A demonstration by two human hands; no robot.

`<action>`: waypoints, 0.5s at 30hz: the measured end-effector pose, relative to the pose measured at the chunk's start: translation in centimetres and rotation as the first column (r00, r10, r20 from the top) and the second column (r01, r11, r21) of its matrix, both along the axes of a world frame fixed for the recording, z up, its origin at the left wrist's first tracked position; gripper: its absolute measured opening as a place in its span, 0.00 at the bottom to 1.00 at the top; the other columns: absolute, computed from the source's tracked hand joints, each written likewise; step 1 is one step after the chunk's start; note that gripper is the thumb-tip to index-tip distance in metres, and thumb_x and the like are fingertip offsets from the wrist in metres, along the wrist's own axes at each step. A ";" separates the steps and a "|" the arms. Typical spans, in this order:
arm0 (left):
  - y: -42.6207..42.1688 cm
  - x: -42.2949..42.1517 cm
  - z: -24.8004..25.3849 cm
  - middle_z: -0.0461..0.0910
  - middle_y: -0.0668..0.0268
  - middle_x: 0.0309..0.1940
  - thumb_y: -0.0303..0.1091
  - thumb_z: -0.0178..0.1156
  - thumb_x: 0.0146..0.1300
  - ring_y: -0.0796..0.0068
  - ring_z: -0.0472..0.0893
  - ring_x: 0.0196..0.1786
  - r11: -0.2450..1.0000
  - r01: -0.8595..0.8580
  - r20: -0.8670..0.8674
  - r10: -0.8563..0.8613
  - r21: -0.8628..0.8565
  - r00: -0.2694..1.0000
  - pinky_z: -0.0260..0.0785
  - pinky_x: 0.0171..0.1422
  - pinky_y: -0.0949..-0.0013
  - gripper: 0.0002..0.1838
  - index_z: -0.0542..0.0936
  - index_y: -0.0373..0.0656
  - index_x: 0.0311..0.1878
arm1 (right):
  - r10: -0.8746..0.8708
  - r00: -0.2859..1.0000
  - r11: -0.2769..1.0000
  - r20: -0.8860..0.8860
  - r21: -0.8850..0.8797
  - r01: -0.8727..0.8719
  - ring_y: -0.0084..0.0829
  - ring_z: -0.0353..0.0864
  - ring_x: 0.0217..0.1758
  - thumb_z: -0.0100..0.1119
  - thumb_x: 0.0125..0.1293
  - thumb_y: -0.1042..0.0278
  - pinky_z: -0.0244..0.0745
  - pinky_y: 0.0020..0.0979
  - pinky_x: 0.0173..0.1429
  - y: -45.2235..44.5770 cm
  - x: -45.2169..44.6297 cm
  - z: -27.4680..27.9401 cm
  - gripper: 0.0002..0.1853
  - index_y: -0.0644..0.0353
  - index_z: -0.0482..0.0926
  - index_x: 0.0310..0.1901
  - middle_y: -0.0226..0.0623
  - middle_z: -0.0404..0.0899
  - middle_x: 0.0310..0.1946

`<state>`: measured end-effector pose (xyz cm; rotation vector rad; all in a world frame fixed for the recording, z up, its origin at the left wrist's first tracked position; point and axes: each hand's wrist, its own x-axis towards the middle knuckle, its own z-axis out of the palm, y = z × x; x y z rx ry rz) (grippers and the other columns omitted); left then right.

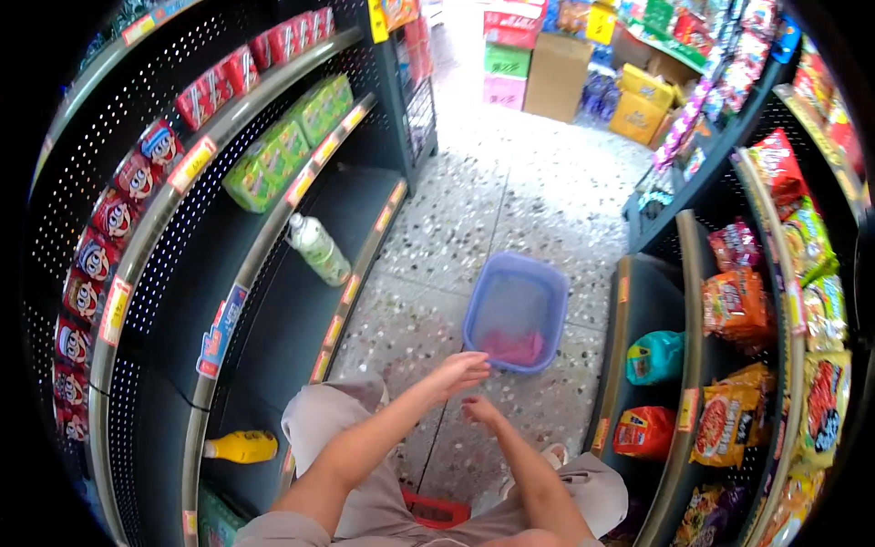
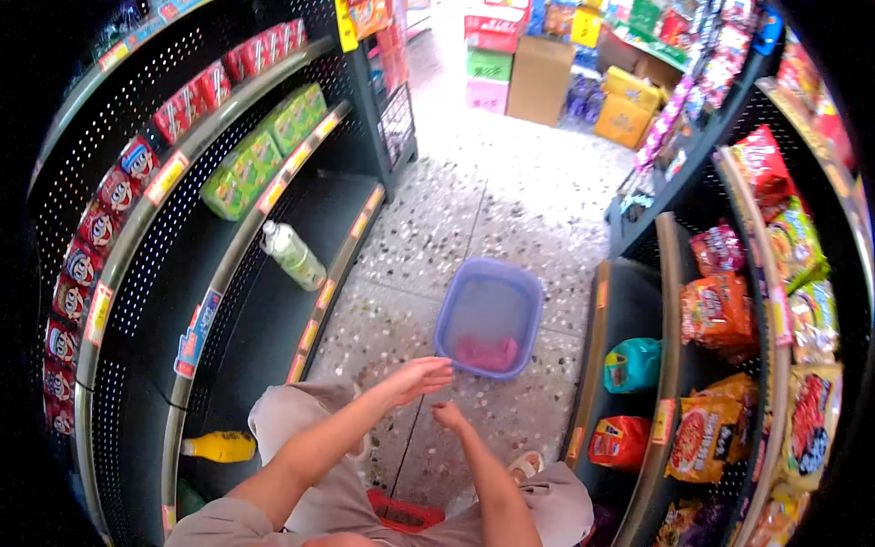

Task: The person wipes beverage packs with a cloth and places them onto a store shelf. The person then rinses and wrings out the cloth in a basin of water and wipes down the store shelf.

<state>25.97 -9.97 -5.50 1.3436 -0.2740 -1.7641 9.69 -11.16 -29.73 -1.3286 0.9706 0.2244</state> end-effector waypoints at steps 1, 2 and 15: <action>0.5 -0.1 -0.1 0.75 0.59 0.61 0.44 0.56 0.72 0.65 0.75 0.64 0.999 -0.007 -0.014 0.006 -0.034 1.000 0.66 0.67 0.62 0.23 0.73 0.44 0.64 | -0.036 0.998 0.999 0.043 -0.003 0.036 0.24 0.77 0.32 0.56 0.64 0.61 0.71 0.29 0.32 -0.2 1.0 -0.9 0.20 0.58 0.79 0.55 0.32 0.82 0.35; 1.4 -0.4 -0.1 0.74 0.59 0.62 0.45 0.57 0.71 0.64 0.74 0.65 0.998 -0.006 -0.029 0.004 -0.062 1.000 0.66 0.67 0.63 0.23 0.73 0.44 0.64 | -0.081 0.993 0.997 0.084 0.003 0.081 0.25 0.78 0.31 0.56 0.63 0.61 0.72 0.31 0.32 0.8 1.9 -1.7 0.20 0.60 0.79 0.54 0.32 0.82 0.34; 4.8 -1.9 2.3 0.77 0.66 0.58 0.43 0.55 0.72 0.73 0.77 0.62 1.000 0.011 -0.087 -0.010 0.012 0.996 0.67 0.66 0.68 0.21 0.74 0.45 0.63 | 0.913 0.399 0.363 0.083 0.275 -0.890 0.39 0.79 0.56 0.64 0.61 0.55 0.74 0.41 0.59 15.5 0.5 1.8 0.27 0.53 0.77 0.61 0.40 0.82 0.54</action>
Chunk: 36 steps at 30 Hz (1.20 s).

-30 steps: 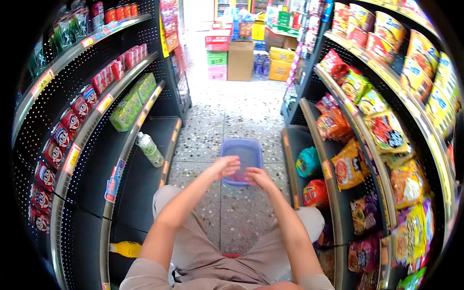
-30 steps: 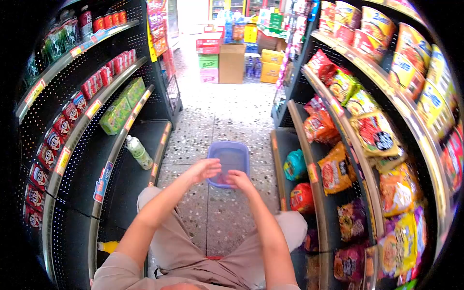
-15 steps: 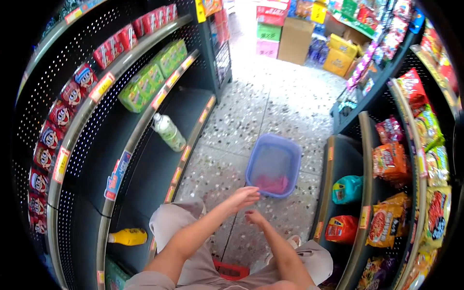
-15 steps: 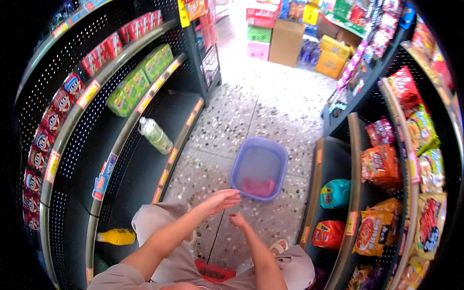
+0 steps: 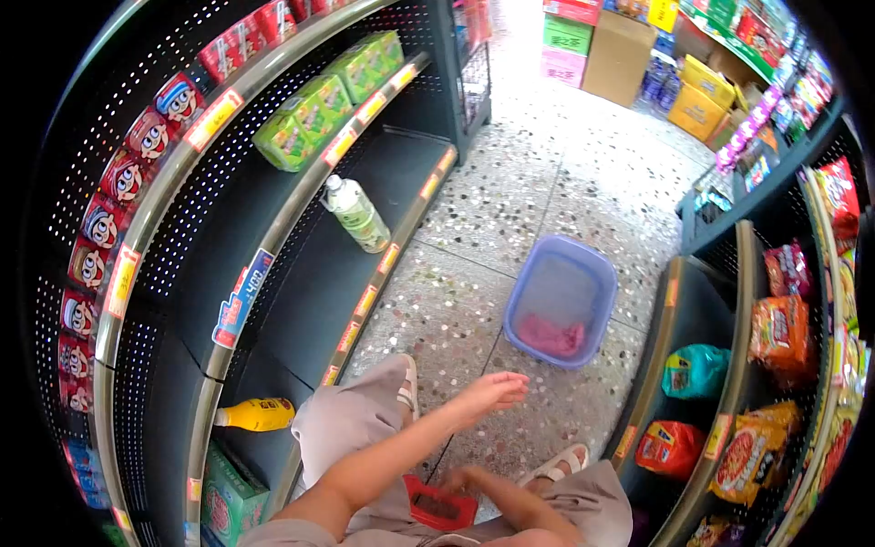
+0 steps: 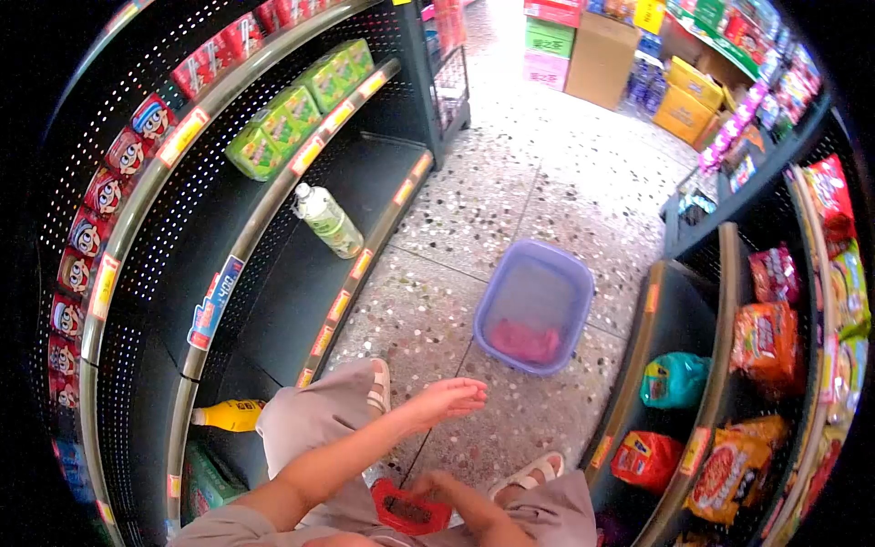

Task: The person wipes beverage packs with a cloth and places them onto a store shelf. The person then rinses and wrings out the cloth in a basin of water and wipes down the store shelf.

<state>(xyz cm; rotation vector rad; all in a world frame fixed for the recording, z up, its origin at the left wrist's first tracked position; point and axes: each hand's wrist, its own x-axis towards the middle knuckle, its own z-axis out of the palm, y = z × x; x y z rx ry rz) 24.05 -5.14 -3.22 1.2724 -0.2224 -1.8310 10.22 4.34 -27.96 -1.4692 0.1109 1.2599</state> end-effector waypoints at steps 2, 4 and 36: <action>0.4 0.1 0.1 0.76 0.65 0.59 0.44 0.54 0.73 0.72 0.75 0.63 1.000 -0.016 -0.003 0.016 -0.008 1.000 0.66 0.67 0.67 0.22 0.73 0.45 0.64 | -0.014 1.000 0.999 0.028 -0.043 0.015 0.40 0.79 0.56 0.63 0.61 0.54 0.74 0.41 0.59 1.9 -0.3 -0.7 0.26 0.54 0.77 0.60 0.41 0.82 0.54; 0.8 0.3 1.2 0.76 0.64 0.59 0.44 0.53 0.74 0.72 0.75 0.63 1.000 -0.007 0.017 0.007 0.010 1.000 0.66 0.67 0.66 0.22 0.72 0.44 0.65 | -0.029 0.999 0.997 0.035 -0.065 0.031 0.40 0.79 0.56 0.63 0.61 0.54 0.74 0.41 0.59 3.1 -0.6 -1.1 0.26 0.54 0.77 0.60 0.41 0.82 0.54; 15.3 -3.2 3.5 0.77 0.66 0.58 0.49 0.55 0.71 0.70 0.76 0.61 0.945 0.056 0.088 -0.029 -0.323 0.996 0.67 0.65 0.65 0.22 0.75 0.49 0.62 | -0.505 0.774 0.562 0.381 -0.536 0.630 0.44 0.85 0.46 0.59 0.62 0.54 0.78 0.41 0.50 9.5 -10.0 -2.3 0.21 0.63 0.84 0.47 0.50 0.85 0.40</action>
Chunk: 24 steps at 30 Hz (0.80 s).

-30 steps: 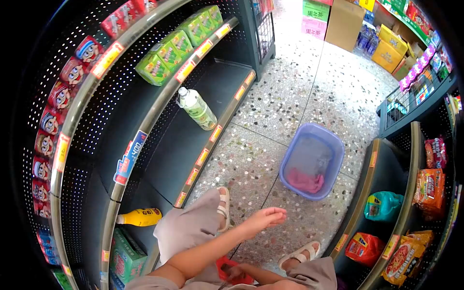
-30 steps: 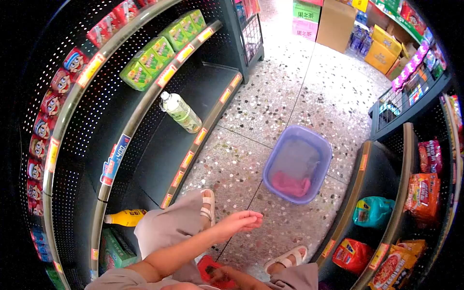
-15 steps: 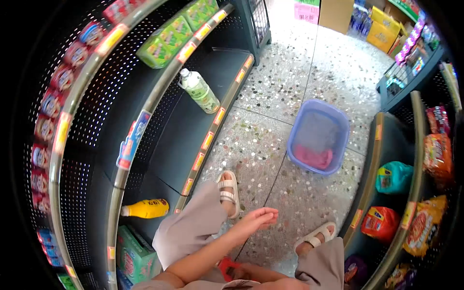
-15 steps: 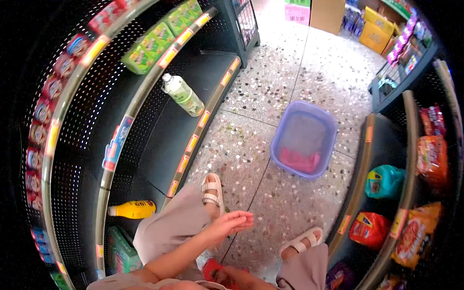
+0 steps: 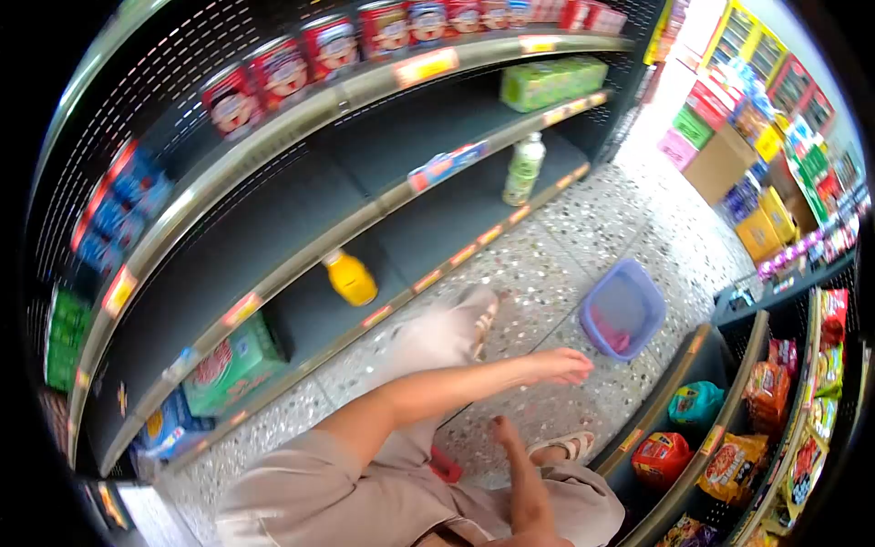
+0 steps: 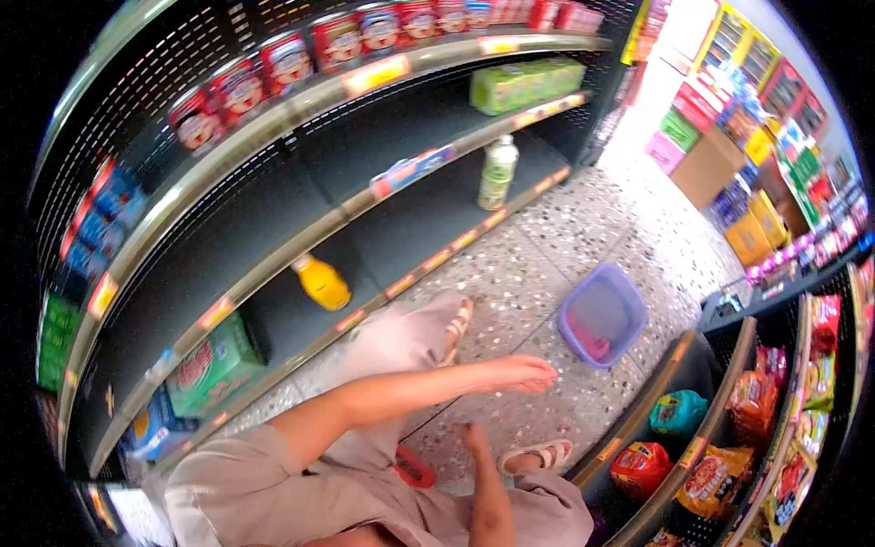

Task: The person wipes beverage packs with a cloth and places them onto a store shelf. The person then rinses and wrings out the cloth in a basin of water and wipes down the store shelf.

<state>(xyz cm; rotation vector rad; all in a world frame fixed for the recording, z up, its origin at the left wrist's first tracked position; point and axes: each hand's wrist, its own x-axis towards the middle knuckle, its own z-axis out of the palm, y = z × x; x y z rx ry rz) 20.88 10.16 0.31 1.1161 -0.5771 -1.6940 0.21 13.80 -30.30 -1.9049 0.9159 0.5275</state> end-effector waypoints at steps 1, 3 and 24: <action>0.9 -0.1 0.1 0.78 0.66 0.57 0.49 0.56 0.71 0.70 0.77 0.60 1.000 -0.013 0.013 0.013 0.003 1.000 0.68 0.64 0.65 0.22 0.75 0.49 0.62 | 0.068 0.998 0.997 -0.003 -0.031 -0.068 0.43 0.85 0.45 0.59 0.63 0.55 0.78 0.41 0.49 -1.0 -0.6 1.8 0.20 0.64 0.84 0.47 0.49 0.86 0.39; 1.8 0.3 0.7 0.79 0.66 0.55 0.49 0.56 0.70 0.70 0.78 0.58 1.000 -0.016 0.047 0.016 -0.005 0.999 0.68 0.62 0.65 0.21 0.75 0.48 0.60 | 0.154 0.988 0.980 -0.001 -0.125 -0.153 0.40 0.85 0.41 0.59 0.63 0.57 0.78 0.41 0.47 -3.0 -1.3 4.1 0.19 0.66 0.83 0.47 0.47 0.86 0.35; 13.0 -3.5 6.4 0.79 0.64 0.52 0.46 0.58 0.69 0.67 0.80 0.56 0.984 -0.058 0.073 0.071 -0.167 0.995 0.71 0.62 0.63 0.20 0.76 0.46 0.59 | 0.121 0.979 0.955 0.162 -0.287 -0.070 0.43 0.85 0.44 0.59 0.62 0.60 0.77 0.40 0.50 -2.8 -0.2 17.4 0.17 0.60 0.83 0.48 0.48 0.86 0.40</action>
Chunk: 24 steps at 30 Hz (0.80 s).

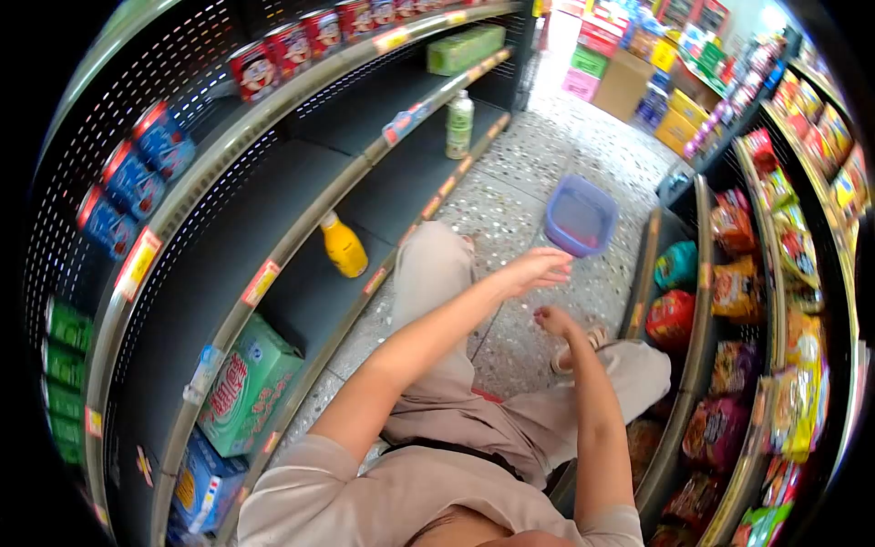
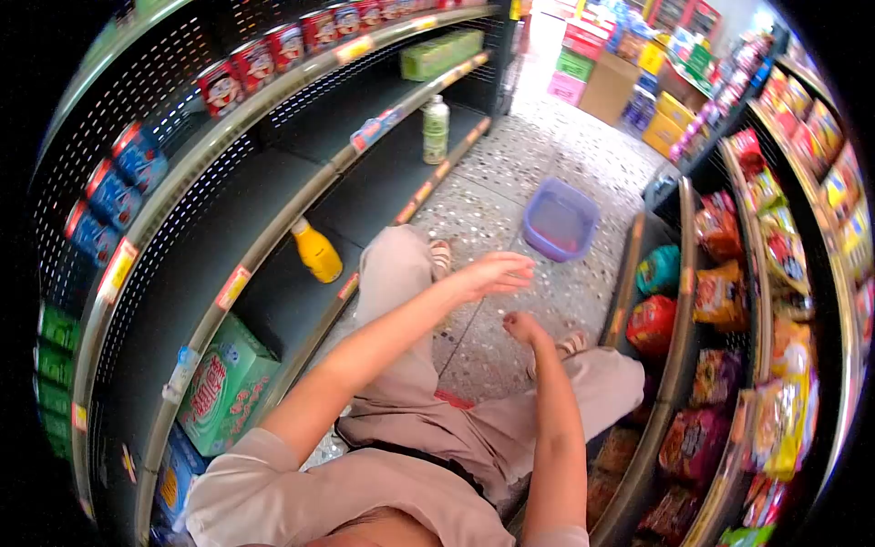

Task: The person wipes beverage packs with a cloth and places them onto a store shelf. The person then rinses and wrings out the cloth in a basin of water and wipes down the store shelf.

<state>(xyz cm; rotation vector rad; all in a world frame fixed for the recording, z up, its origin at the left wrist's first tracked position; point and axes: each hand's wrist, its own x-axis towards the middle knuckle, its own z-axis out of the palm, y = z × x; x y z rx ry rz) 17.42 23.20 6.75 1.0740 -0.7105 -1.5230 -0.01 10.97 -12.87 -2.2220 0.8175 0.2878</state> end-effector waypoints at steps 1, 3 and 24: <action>0.0 0.1 -0.1 0.79 0.64 0.52 0.46 0.58 0.69 0.67 0.80 0.56 1.000 0.001 -0.003 -0.001 0.000 1.000 0.71 0.62 0.63 0.20 0.76 0.46 0.59 | -0.009 1.000 1.000 -0.002 0.013 0.009 0.43 0.85 0.45 0.59 0.62 0.61 0.77 0.40 0.51 -0.1 0.0 0.5 0.17 0.60 0.83 0.49 0.48 0.86 0.41; -0.2 0.3 -0.4 0.79 0.63 0.53 0.45 0.58 0.70 0.67 0.80 0.56 1.000 0.013 -0.012 -0.013 0.000 1.000 0.71 0.62 0.62 0.20 0.76 0.45 0.60 | -0.002 1.000 1.000 0.009 -0.001 0.002 0.43 0.85 0.46 0.59 0.62 0.61 0.77 0.40 0.52 0.1 -0.3 1.9 0.17 0.60 0.83 0.49 0.47 0.85 0.42; -20.4 6.9 -15.5 0.78 0.63 0.57 0.45 0.59 0.69 0.66 0.78 0.60 0.925 0.009 -0.002 -0.009 0.379 1.000 0.70 0.60 0.63 0.20 0.75 0.47 0.60 | -0.262 0.950 0.948 0.169 -0.139 0.286 0.49 0.81 0.53 0.59 0.58 0.65 0.75 0.43 0.58 -19.2 3.6 -2.8 0.19 0.61 0.82 0.51 0.51 0.83 0.46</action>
